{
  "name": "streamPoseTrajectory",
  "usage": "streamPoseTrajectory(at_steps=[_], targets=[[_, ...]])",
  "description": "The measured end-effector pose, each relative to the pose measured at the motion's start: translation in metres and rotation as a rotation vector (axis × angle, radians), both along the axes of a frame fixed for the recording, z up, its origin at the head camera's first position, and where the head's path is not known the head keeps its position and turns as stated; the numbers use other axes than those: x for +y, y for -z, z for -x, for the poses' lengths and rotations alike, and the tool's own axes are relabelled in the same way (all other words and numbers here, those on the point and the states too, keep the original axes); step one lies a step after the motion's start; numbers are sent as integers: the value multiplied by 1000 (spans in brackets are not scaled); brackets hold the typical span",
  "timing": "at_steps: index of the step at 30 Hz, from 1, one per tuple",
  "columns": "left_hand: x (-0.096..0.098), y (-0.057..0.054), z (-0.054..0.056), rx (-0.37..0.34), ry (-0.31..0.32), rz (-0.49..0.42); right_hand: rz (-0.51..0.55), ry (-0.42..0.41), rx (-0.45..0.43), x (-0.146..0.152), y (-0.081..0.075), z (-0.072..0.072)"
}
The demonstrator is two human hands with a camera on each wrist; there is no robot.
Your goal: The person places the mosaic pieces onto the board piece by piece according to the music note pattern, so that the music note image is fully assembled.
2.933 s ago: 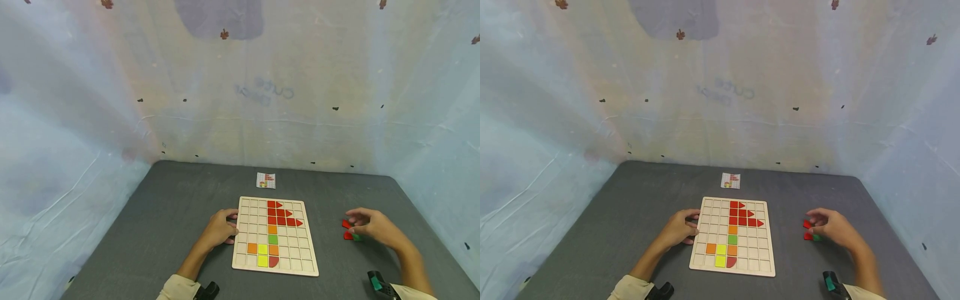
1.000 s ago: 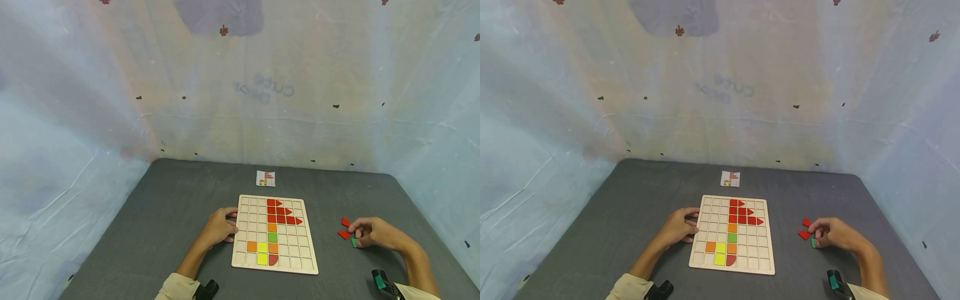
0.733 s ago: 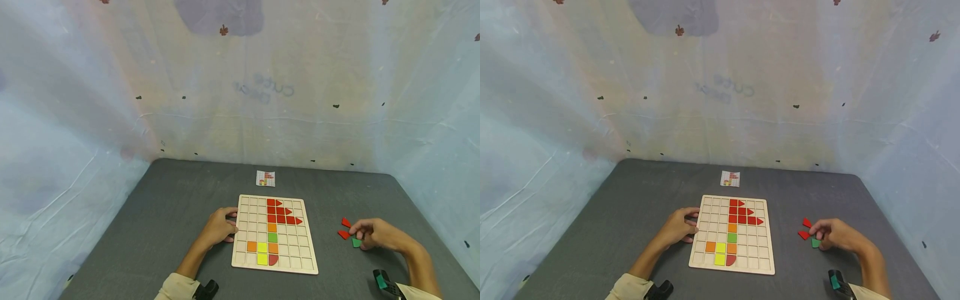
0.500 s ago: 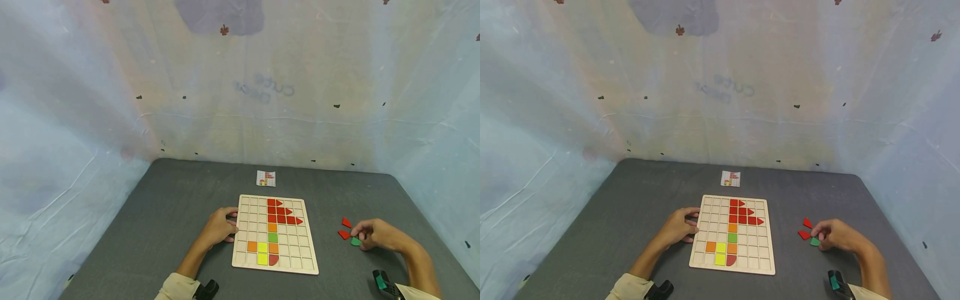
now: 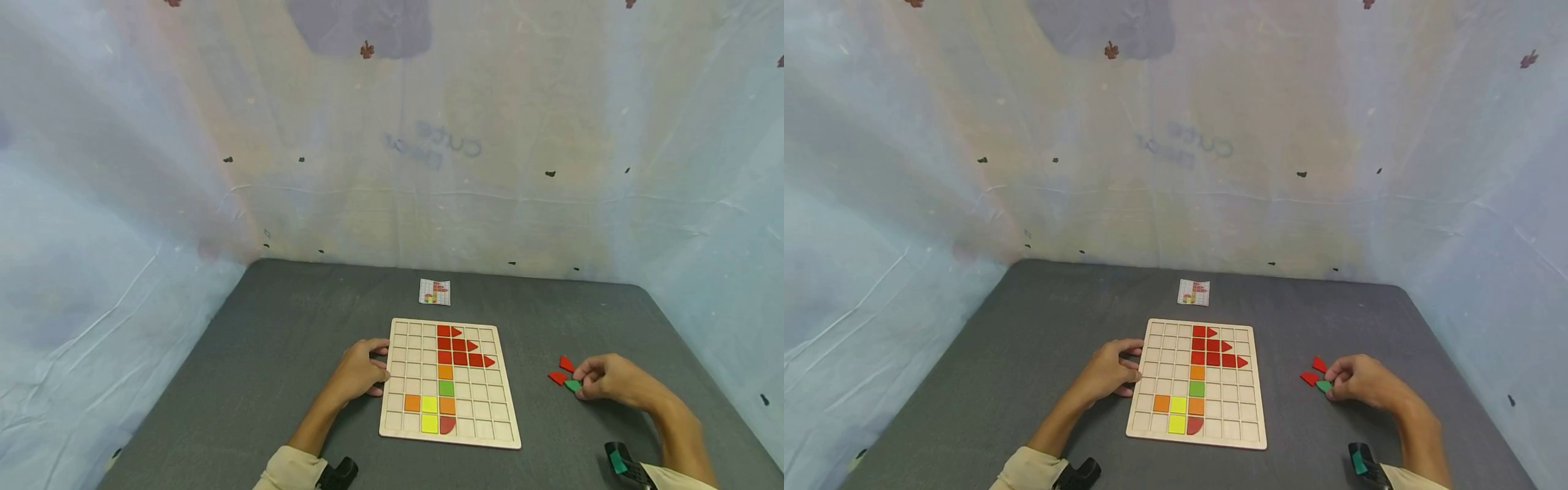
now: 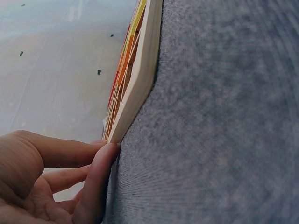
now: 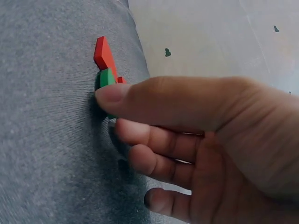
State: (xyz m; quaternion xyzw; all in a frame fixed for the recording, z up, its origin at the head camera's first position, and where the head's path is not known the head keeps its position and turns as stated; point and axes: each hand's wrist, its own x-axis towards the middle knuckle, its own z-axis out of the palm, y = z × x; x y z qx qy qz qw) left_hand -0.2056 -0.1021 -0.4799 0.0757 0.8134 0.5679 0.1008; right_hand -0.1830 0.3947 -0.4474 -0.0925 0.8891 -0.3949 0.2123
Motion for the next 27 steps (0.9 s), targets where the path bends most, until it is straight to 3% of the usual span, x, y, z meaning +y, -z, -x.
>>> streamPoseTrajectory(at_steps=[10, 27], targets=[[0, 3, 1, -1, 1, 7, -30, 76, 85, -11, 0, 1], [0, 2, 0, -5, -3, 0, -12, 85, 195, -62, -1, 8]])
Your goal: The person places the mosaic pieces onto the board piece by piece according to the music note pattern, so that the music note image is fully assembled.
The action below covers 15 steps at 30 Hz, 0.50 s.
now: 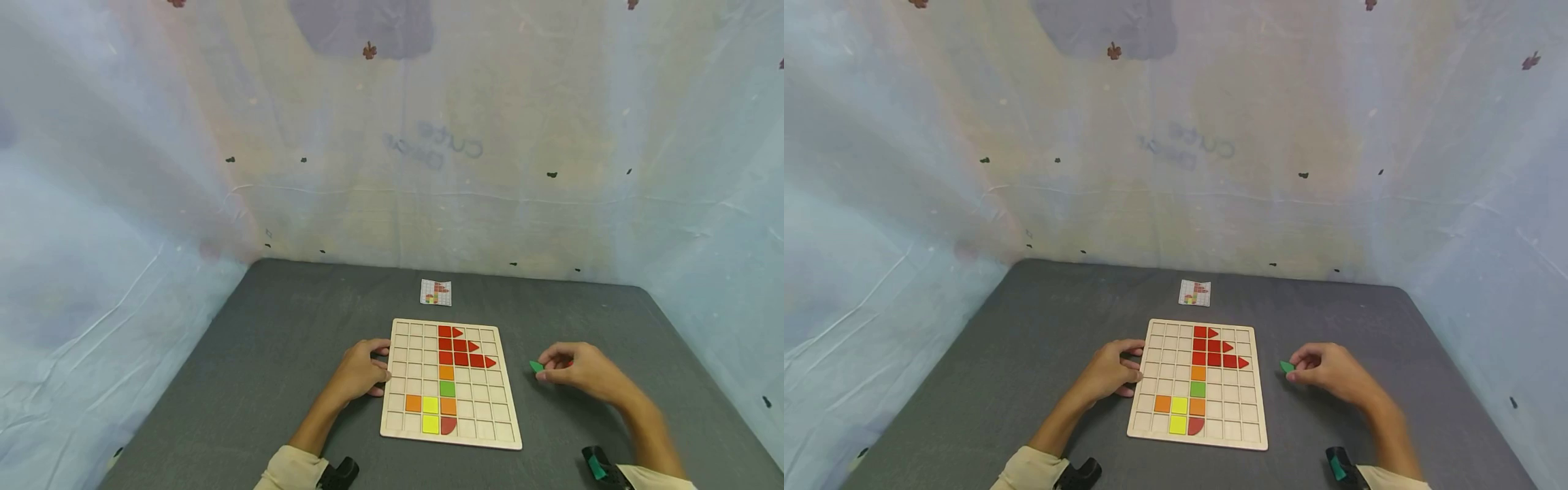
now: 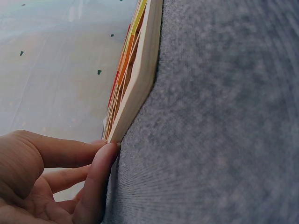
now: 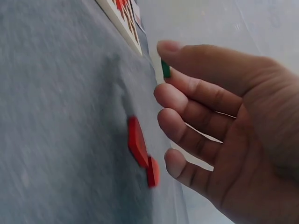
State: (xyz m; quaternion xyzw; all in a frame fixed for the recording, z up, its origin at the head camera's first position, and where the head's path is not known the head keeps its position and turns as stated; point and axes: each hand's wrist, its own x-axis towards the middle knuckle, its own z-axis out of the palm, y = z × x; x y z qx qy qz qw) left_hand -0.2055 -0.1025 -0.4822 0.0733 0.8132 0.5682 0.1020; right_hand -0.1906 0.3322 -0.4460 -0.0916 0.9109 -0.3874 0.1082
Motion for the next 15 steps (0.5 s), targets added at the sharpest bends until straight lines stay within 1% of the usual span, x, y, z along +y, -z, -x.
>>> streamPoseTrajectory(at_steps=[5, 15], targets=[[0, 0, 0, -3, -1, -1, -9, -17, 29, -16, 3, 3], [1, 0, 0, -1, -5, -3, 14, -122, 56, -46, 7, 4]])
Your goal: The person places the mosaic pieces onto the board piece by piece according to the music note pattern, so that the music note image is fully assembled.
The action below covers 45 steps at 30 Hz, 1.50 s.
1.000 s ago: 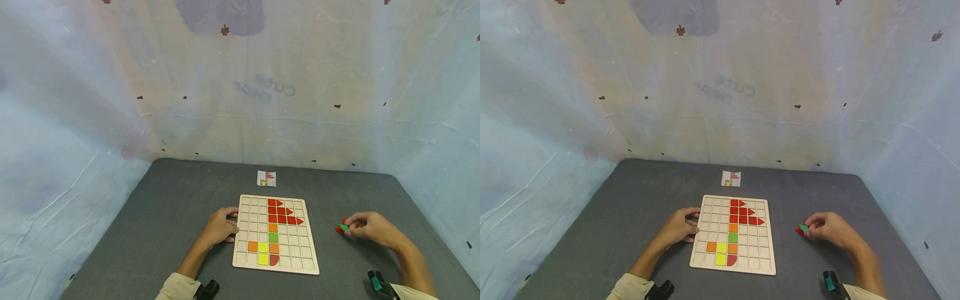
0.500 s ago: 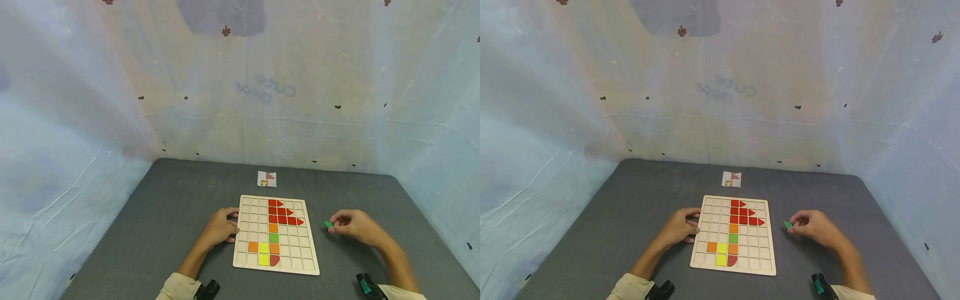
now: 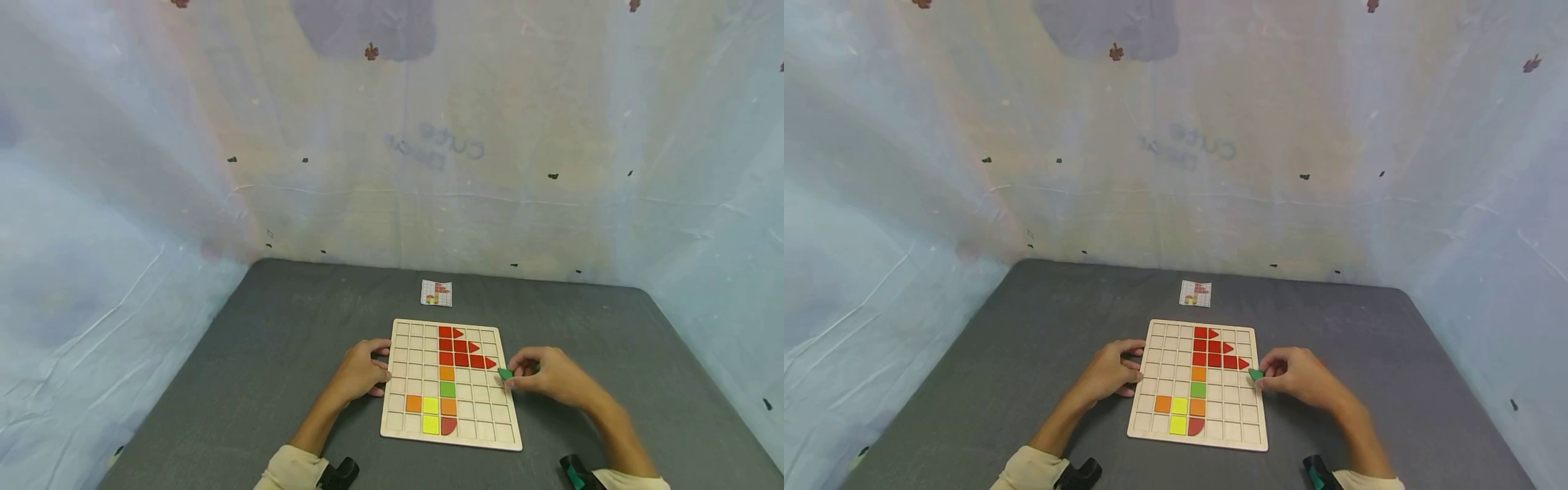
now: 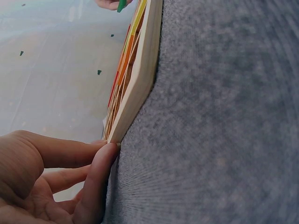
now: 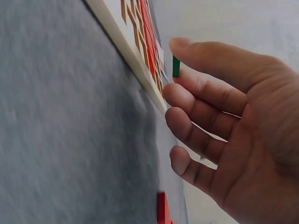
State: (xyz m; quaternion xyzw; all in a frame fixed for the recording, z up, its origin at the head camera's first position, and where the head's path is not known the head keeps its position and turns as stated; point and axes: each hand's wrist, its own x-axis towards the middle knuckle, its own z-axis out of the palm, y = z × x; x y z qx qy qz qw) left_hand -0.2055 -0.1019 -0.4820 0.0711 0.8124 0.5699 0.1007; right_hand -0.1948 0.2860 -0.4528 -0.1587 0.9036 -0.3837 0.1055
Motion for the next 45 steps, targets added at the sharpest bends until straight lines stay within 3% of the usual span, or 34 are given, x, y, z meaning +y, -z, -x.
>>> streamPoseTrajectory(at_steps=[9, 31, 45], targets=[[-1, -1, -1, 2, 1, 3, 28, -68, 5, -28, -3, -4], [0, 1, 1, 4, 3, 12, 27, -219, 44, -82, 7, -10], [0, 0, 1, 6, 10, 3, 21, -242, -4, -113, 4, -20]])
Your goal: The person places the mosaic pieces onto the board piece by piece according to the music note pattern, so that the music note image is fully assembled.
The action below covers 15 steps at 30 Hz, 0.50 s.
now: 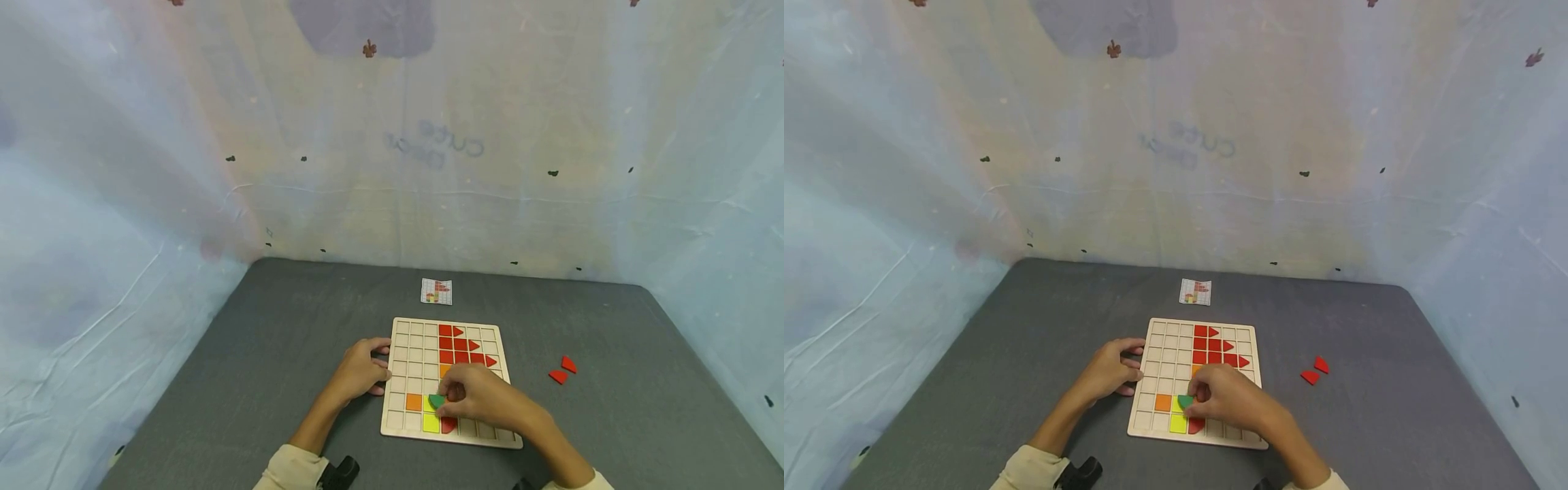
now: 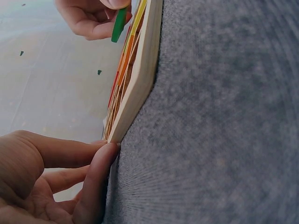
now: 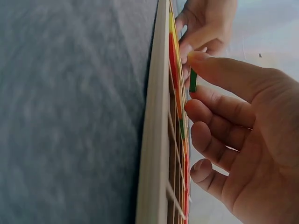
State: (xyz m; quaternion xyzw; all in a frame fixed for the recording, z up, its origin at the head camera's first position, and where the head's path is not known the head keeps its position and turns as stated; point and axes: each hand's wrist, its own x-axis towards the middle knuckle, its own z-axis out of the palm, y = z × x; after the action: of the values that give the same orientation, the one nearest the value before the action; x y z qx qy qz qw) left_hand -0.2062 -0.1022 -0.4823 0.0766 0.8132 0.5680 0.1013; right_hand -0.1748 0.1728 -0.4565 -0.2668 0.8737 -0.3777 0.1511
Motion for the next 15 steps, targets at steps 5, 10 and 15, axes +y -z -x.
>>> streamPoseTrajectory(at_steps=[5, 10, 15], targets=[[0, 1, 1, 0, 1, 2, -20, -13, 42, -8, 0, -3], [0, 1, 1, -2, 1, 3, -23, -27, 56, -17, -3, -5], [1, 1, 2, 1, 0, 7, -28, -48, 64, -25, -4, -8]])
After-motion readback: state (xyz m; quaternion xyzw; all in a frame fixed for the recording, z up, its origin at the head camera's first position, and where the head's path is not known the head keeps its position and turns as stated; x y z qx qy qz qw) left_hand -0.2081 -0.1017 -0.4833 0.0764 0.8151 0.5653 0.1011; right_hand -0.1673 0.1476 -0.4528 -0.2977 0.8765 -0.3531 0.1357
